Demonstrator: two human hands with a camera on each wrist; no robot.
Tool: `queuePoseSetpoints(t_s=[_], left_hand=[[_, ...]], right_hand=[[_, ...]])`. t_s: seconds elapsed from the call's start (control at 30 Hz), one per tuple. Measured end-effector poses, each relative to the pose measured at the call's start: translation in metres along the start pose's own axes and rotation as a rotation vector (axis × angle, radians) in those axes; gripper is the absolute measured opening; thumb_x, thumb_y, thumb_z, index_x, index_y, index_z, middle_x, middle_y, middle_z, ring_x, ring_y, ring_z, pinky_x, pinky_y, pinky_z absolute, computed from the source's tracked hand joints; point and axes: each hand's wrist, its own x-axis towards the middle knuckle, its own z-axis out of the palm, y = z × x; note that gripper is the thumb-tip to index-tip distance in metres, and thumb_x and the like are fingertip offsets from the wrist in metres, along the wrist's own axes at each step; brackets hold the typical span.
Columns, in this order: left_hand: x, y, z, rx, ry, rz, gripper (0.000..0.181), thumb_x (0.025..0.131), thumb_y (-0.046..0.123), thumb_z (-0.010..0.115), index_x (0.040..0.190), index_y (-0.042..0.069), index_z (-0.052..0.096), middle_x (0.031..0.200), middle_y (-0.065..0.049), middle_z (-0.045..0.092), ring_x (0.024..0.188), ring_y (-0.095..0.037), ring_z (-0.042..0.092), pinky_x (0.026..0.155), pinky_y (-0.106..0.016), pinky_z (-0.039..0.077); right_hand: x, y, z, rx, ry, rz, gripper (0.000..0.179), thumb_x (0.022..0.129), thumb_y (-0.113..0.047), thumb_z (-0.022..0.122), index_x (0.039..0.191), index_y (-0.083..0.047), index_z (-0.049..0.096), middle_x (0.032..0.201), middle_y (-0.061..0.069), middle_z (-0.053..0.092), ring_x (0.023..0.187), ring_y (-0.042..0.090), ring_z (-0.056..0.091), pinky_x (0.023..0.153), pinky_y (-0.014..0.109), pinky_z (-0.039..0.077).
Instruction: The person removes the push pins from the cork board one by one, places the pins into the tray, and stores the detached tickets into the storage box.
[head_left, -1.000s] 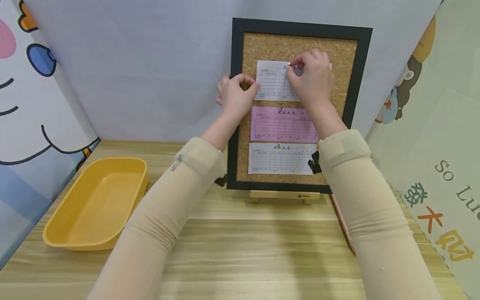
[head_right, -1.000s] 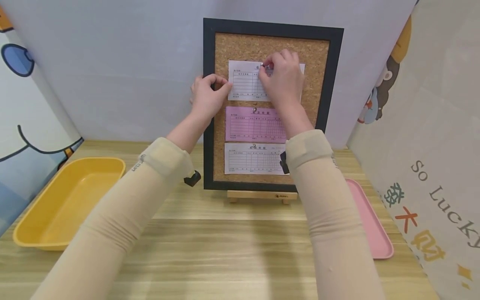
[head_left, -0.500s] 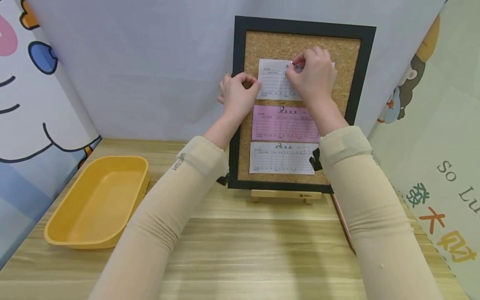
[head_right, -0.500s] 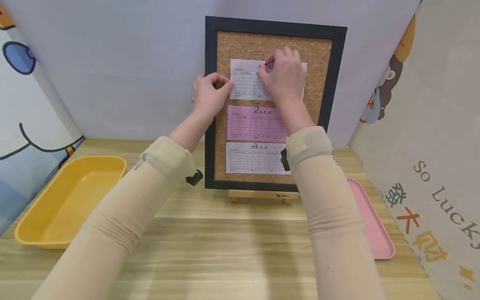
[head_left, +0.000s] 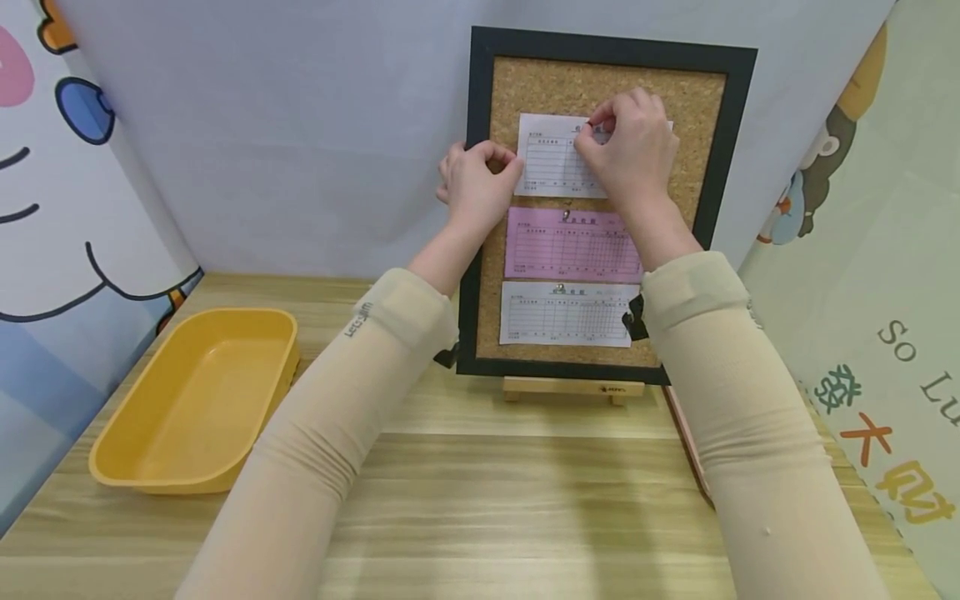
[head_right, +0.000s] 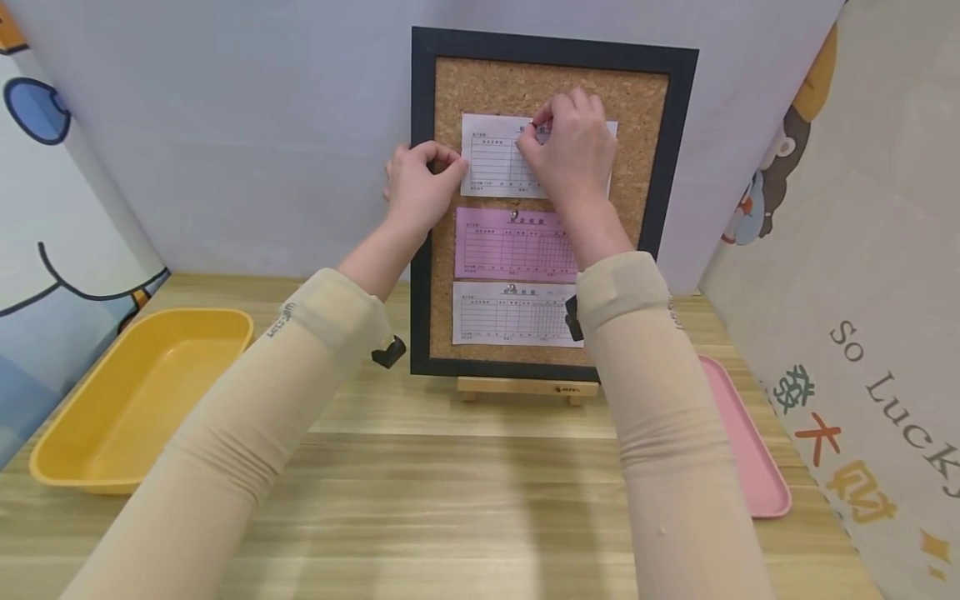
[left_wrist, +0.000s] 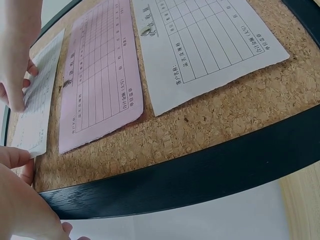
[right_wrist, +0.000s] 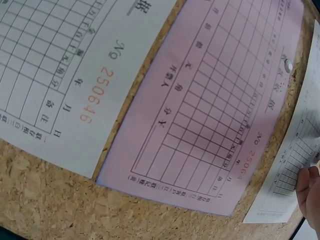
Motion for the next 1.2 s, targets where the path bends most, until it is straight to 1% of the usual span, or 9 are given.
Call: queuePoseSetpoints(t_s=[0.17, 0.33, 0.53, 0.87, 1.2], left_hand=[[0.0000, 0.0010, -0.0003, -0.004, -0.004, -0.008, 0.020, 0.092, 0.037, 0.058, 0.093, 0.017, 0.065, 0.143, -0.002, 0.039, 0.142, -0.018, 0.014, 0.106, -0.047, 0.014], [0.0001, 0.0014, -0.0004, 0.006, -0.011, -0.012, 0.021, 0.092, 0.037, 0.058, 0.093, 0.018, 0.064, 0.142, -0.001, 0.040, 0.142, -0.018, 0.014, 0.106, -0.047, 0.014], [0.0001, 0.0019, -0.0013, 0.010, -0.016, -0.014, 0.020, 0.093, 0.037, 0.058, 0.093, 0.018, 0.064, 0.140, 0.000, 0.041, 0.142, -0.017, 0.013, 0.107, -0.047, 0.014], [0.0008, 0.0018, -0.0007, 0.002, -0.013, -0.016, 0.020, 0.092, 0.037, 0.058, 0.093, 0.018, 0.064, 0.142, -0.001, 0.040, 0.142, -0.017, 0.014, 0.107, -0.047, 0.014], [0.0001, 0.0026, -0.0009, 0.002, -0.009, -0.018, 0.020, 0.092, 0.036, 0.059, 0.093, 0.017, 0.065, 0.144, -0.001, 0.038, 0.141, -0.017, 0.015, 0.108, -0.047, 0.015]], right_hand=[[-0.0001, 0.0013, -0.0014, 0.004, -0.013, 0.017, 0.029, 0.089, -0.032, 0.055, 0.096, -0.005, 0.066, 0.104, 0.008, 0.060, 0.102, 0.022, 0.052, 0.078, 0.041, 0.044], [-0.0003, 0.0023, -0.0020, 0.001, -0.013, 0.039, 0.032, 0.087, -0.036, 0.057, 0.096, -0.007, 0.066, 0.103, 0.007, 0.060, 0.102, 0.022, 0.052, 0.078, 0.042, 0.044], [0.0006, -0.0015, -0.0020, -0.004, -0.018, 0.049, 0.032, 0.088, -0.035, 0.055, 0.094, -0.006, 0.068, 0.101, 0.007, 0.062, 0.101, 0.023, 0.053, 0.077, 0.040, 0.043], [0.0027, -0.0037, -0.0037, -0.009, -0.047, 0.093, 0.031, 0.088, -0.033, 0.053, 0.095, -0.007, 0.069, 0.097, 0.005, 0.059, 0.099, 0.021, 0.051, 0.076, 0.037, 0.041], [0.0021, -0.0019, -0.0032, 0.002, -0.046, 0.093, 0.030, 0.088, -0.034, 0.054, 0.094, -0.008, 0.069, 0.097, 0.004, 0.058, 0.098, 0.020, 0.050, 0.077, 0.036, 0.040]])
